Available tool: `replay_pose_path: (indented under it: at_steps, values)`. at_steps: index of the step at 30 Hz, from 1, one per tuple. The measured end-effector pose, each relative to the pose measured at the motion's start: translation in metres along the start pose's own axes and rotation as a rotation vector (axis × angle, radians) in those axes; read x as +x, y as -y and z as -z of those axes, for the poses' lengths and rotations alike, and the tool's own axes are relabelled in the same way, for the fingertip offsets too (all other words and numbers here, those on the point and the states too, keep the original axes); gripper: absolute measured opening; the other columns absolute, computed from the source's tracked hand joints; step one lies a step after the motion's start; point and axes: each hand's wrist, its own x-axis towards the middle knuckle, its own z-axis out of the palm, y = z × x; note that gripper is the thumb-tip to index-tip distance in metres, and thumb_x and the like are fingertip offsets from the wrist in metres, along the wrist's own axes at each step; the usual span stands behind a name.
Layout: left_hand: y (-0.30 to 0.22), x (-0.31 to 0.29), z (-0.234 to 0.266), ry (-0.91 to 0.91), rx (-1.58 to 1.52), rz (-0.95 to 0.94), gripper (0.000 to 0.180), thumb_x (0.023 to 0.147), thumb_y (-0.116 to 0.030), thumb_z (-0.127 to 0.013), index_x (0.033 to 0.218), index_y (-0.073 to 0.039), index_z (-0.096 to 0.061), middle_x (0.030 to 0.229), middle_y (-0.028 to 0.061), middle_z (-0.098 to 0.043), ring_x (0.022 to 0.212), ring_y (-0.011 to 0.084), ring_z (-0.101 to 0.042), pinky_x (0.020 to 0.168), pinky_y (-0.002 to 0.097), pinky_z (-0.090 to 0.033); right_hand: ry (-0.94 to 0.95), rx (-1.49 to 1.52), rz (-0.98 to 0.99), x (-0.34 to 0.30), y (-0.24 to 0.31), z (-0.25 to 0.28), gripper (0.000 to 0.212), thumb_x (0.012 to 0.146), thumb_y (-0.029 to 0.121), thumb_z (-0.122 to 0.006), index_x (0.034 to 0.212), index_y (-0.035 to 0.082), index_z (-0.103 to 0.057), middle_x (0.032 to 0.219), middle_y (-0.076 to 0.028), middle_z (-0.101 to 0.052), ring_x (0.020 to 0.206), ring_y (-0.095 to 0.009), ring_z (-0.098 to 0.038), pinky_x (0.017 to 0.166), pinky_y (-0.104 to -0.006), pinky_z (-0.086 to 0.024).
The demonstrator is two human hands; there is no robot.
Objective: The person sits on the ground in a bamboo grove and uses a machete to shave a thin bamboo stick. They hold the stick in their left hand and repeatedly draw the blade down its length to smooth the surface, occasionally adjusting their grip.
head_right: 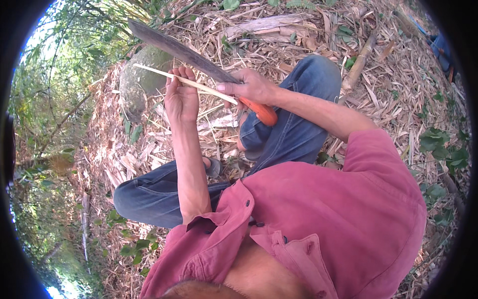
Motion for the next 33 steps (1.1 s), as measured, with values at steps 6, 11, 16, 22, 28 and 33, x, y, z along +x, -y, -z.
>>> replay_pose_path:
  at_steps: [6, 11, 16, 22, 28, 33]
  values:
    - [0.006, -0.005, -0.003, -0.039, 0.216, -0.044, 0.028, 0.095, -0.004, -0.045, 0.120, -0.005, -0.034, 0.113, 0.0163, -0.052, 0.111, 0.0285, -0.054, 0.100, 0.0415, -0.047, -0.038, 0.108, 0.006, 0.001, -0.010, 0.000, 0.028, 0.085, 0.022, -0.068, 0.097, -0.003, -0.064, 0.066, -0.006, -0.062, 0.051, -0.008, -0.056, 0.045, -0.0232, -0.045]
    - [-0.009, -0.015, 0.001, -0.236, 0.705, -0.015, 0.025, 0.094, -0.009, -0.046, 0.117, 0.000, -0.041, 0.109, 0.0182, -0.055, 0.103, 0.0245, -0.057, 0.093, 0.0380, -0.049, -0.036, -0.025, -0.009, 0.005, -0.001, 0.013, 0.028, 0.083, 0.017, -0.070, 0.102, -0.002, -0.063, 0.068, -0.004, -0.062, 0.053, -0.007, -0.055, 0.048, -0.0218, -0.044]
    - [-0.067, -0.001, -0.005, -0.111, 1.714, -0.713, 0.033, 0.091, -0.006, -0.045, 0.123, -0.001, -0.046, 0.105, 0.0138, -0.060, 0.093, 0.0223, -0.059, 0.087, 0.0356, -0.048, -0.006, -0.046, 0.025, 0.011, 0.004, 0.027, 0.029, 0.082, 0.016, -0.071, 0.102, -0.004, -0.062, 0.067, -0.005, -0.061, 0.053, -0.008, -0.055, 0.048, -0.0230, -0.044]
    - [-0.151, 0.051, -0.030, 0.773, 2.622, -0.896, 0.037, 0.091, -0.009, -0.048, 0.128, -0.009, -0.049, 0.113, 0.0071, -0.058, 0.108, 0.0244, -0.054, 0.107, 0.0433, -0.033, 0.118, -0.151, 0.104, 0.024, 0.035, 0.036, 0.028, 0.080, 0.019, -0.073, 0.098, -0.002, -0.065, 0.066, -0.005, -0.062, 0.054, -0.008, -0.057, 0.048, -0.0216, -0.046]
    - [-0.169, 0.034, -0.027, 1.045, 2.642, -0.404, 0.019, 0.094, -0.020, -0.051, 0.103, -0.004, -0.057, 0.092, 0.0122, -0.061, 0.084, 0.0296, -0.061, 0.073, 0.0388, -0.048, 0.012, -0.761, 0.187, 0.042, 0.047, 0.072, 0.031, 0.085, 0.032, -0.066, 0.097, 0.004, -0.067, 0.064, -0.004, -0.063, 0.053, -0.011, -0.059, 0.050, -0.0271, -0.047]
    - [-0.174, 0.014, 0.024, 0.500, 2.380, -0.215, 0.022, 0.098, -0.021, -0.047, 0.102, -0.003, -0.059, 0.080, 0.0107, -0.063, 0.061, 0.0172, -0.060, 0.046, 0.0341, -0.045, -0.452, -1.424, 0.399, 0.058, 0.061, 0.098, 0.030, 0.079, 0.034, -0.056, 0.080, 0.005, -0.064, 0.067, -0.017, -0.063, 0.061, -0.033, -0.063, 0.056, -0.0446, -0.048]
